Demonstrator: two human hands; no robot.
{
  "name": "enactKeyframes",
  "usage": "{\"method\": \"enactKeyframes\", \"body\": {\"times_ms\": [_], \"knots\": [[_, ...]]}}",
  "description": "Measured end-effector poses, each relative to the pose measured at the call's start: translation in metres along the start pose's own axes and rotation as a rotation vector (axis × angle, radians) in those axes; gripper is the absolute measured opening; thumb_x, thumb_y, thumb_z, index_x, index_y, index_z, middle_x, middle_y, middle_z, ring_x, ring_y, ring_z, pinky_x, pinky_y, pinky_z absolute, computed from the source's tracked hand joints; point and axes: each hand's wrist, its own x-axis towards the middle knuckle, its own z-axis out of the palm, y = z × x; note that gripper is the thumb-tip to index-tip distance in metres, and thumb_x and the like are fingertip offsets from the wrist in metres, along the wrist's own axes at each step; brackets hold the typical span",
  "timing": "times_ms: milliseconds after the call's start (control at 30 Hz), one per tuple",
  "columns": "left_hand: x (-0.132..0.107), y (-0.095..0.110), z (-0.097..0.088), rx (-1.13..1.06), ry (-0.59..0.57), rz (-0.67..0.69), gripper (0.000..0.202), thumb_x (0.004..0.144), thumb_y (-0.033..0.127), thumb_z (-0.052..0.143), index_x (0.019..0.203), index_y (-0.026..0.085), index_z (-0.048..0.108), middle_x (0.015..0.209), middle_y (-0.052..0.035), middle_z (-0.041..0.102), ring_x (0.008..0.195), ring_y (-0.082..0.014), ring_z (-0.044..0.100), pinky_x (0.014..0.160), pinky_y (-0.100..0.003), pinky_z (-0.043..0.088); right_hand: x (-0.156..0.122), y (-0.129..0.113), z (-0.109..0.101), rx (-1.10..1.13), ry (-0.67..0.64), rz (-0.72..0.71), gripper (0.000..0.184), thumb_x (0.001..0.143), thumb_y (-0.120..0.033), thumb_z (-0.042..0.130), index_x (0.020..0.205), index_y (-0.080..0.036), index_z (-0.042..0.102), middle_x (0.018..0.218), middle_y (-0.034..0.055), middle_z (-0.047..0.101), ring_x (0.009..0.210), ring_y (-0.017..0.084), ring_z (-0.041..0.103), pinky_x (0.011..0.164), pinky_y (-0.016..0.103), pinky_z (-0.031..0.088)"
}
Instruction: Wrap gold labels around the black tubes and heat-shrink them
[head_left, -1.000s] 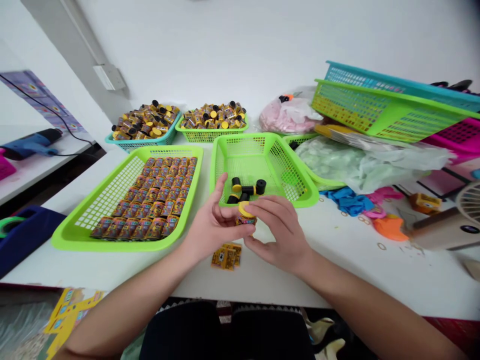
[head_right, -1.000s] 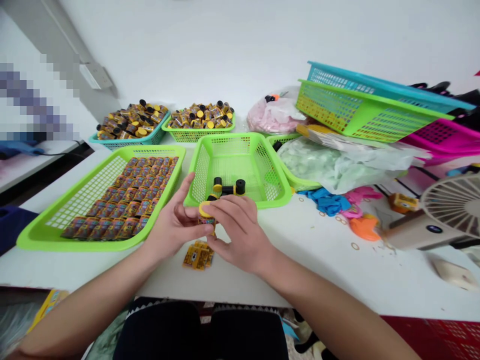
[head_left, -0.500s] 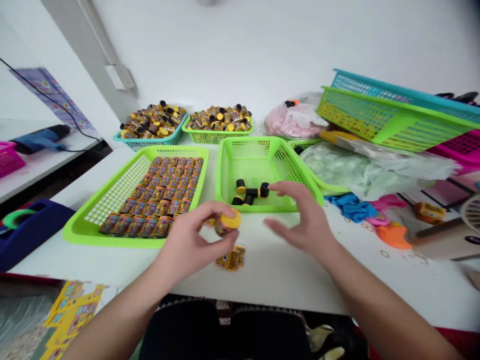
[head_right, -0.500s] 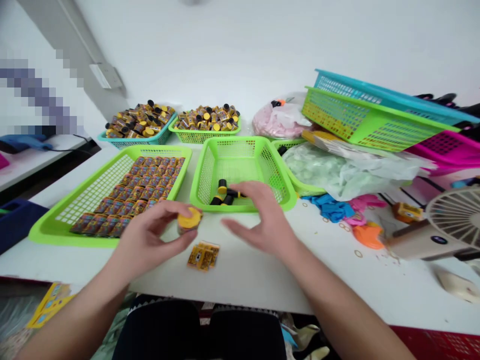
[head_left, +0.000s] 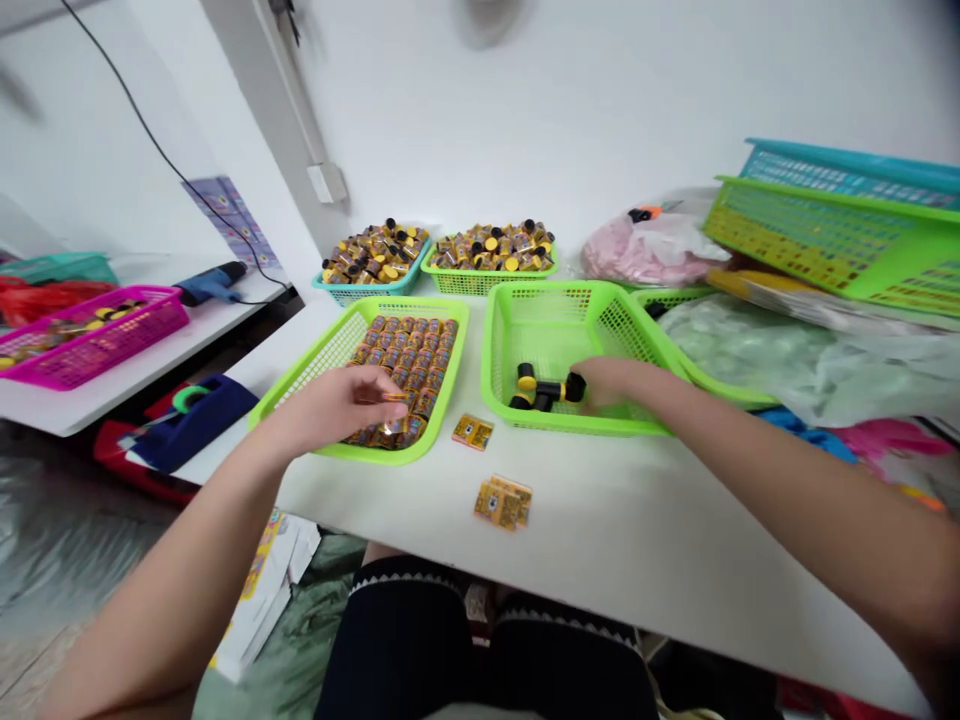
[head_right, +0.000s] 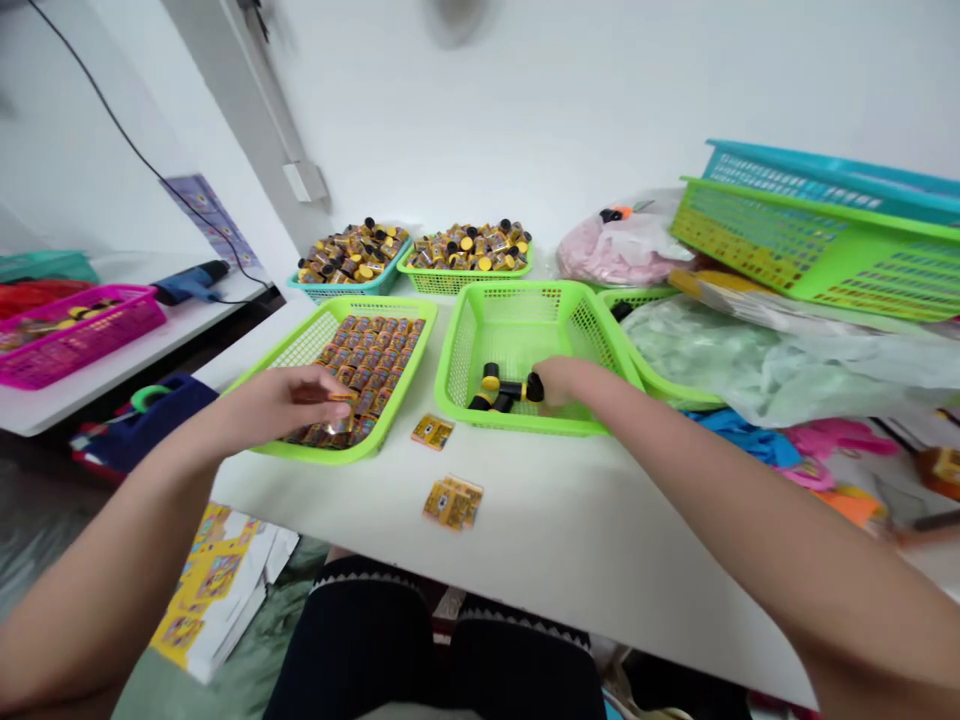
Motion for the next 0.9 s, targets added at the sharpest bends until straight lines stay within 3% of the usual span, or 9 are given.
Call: {"method": "enactKeyframes", "body": {"times_ms": [100,300,400,500,533,600,700,800,900], "knots": [[0.007,-0.003,0.008,0.001,-0.148,-0.004,0.037,0.079,0.052,0.069,0.093,0.018,0.067,0.088,-0.0036,0.074,0.08,-0.0184,0.068,0.074,-0.029,0.054,-0.004,0.0,0.003,0.067,0.006,-0.052,0.033,0.065,-0.024,0.078,0.097,-0.018,0.074,0.096,0.0107,0.076,0.087,0.03,0.071,0.07,0.035,0.052],[0.008,-0.001,0.018,0.161,-0.089,-0.076,0.04,0.082,0.048,0.066,0.11,0.02,0.07,0.081,-0.0024,0.072,0.072,-0.0188,0.067,0.067,-0.027,0.052,-0.011,0.012,-0.005,0.215,0.181,0.032,0.037,0.066,-0.023,0.072,0.103,-0.016,0.07,0.1,0.0117,0.074,0.091,0.028,0.069,0.073,0.034,0.052],[-0.004,0.005,0.023,0.305,0.134,0.044,0.05,0.083,0.044,0.067,0.126,0.019,0.062,0.104,-0.0081,0.072,0.093,-0.0251,0.069,0.082,-0.035,0.055,-0.03,0.019,-0.011,0.523,0.362,0.088,0.037,0.066,-0.031,0.075,0.099,-0.018,0.068,0.094,0.0092,0.074,0.084,0.026,0.068,0.069,0.033,0.053],[-0.024,0.015,0.046,0.451,0.454,0.385,0.037,0.091,0.034,0.062,0.124,0.019,0.061,0.125,-0.011,0.065,0.12,-0.0261,0.06,0.104,-0.043,0.047,-0.059,0.016,-0.008,0.998,0.427,-0.02,0.037,0.064,-0.036,0.08,0.095,-0.021,0.068,0.09,0.0063,0.074,0.08,0.022,0.068,0.068,0.032,0.054],[-0.031,0.018,0.059,0.468,0.449,0.504,0.029,0.094,0.029,0.057,0.122,0.02,0.062,0.125,-0.0099,0.065,0.122,-0.0229,0.059,0.107,-0.04,0.047,-0.068,0.012,-0.005,1.124,0.425,-0.07,0.041,0.062,-0.036,0.083,0.097,-0.021,0.068,0.092,0.006,0.074,0.081,0.022,0.068,0.069,0.032,0.054],[-0.043,0.023,0.091,0.5,0.266,0.672,0.026,0.099,0.021,0.048,0.122,0.021,0.061,0.124,-0.0077,0.067,0.119,-0.0172,0.062,0.105,-0.032,0.05,-0.083,0.001,0.004,1.279,0.402,-0.158,0.049,0.059,-0.037,0.086,0.102,-0.021,0.07,0.093,0.0054,0.074,0.081,0.02,0.068,0.068,0.031,0.054],[-0.052,0.018,0.144,0.664,0.016,0.727,0.035,0.099,0.027,0.05,0.131,0.015,0.057,0.134,-0.0123,0.064,0.125,-0.0226,0.06,0.104,-0.036,0.052,-0.096,-0.014,0.018,1.365,0.336,-0.266,0.057,0.065,-0.038,0.085,0.116,-0.021,0.068,0.091,0.004,0.073,0.072,0.016,0.065,0.058,0.027,0.05],[-0.058,0.005,0.181,0.81,0.0,0.772,0.051,0.096,0.041,0.054,0.132,0.005,0.057,0.136,-0.0191,0.06,0.126,-0.0306,0.059,0.103,-0.042,0.054,-0.105,-0.022,0.024,1.414,0.289,-0.338,0.057,0.068,-0.038,0.085,0.118,-0.021,0.064,0.088,0.0032,0.072,0.064,0.012,0.061,0.053,0.026,0.048],[-0.074,-0.007,0.194,0.918,0.038,0.811,0.047,0.098,0.034,0.05,0.132,0.003,0.058,0.137,-0.0203,0.059,0.126,-0.0324,0.058,0.101,-0.042,0.056,-0.115,-0.023,0.024,1.372,0.258,-0.361,0.043,0.068,-0.036,0.086,0.103,-0.02,0.067,0.091,0.0047,0.074,0.073,0.015,0.066,0.062,0.028,0.053]]}}
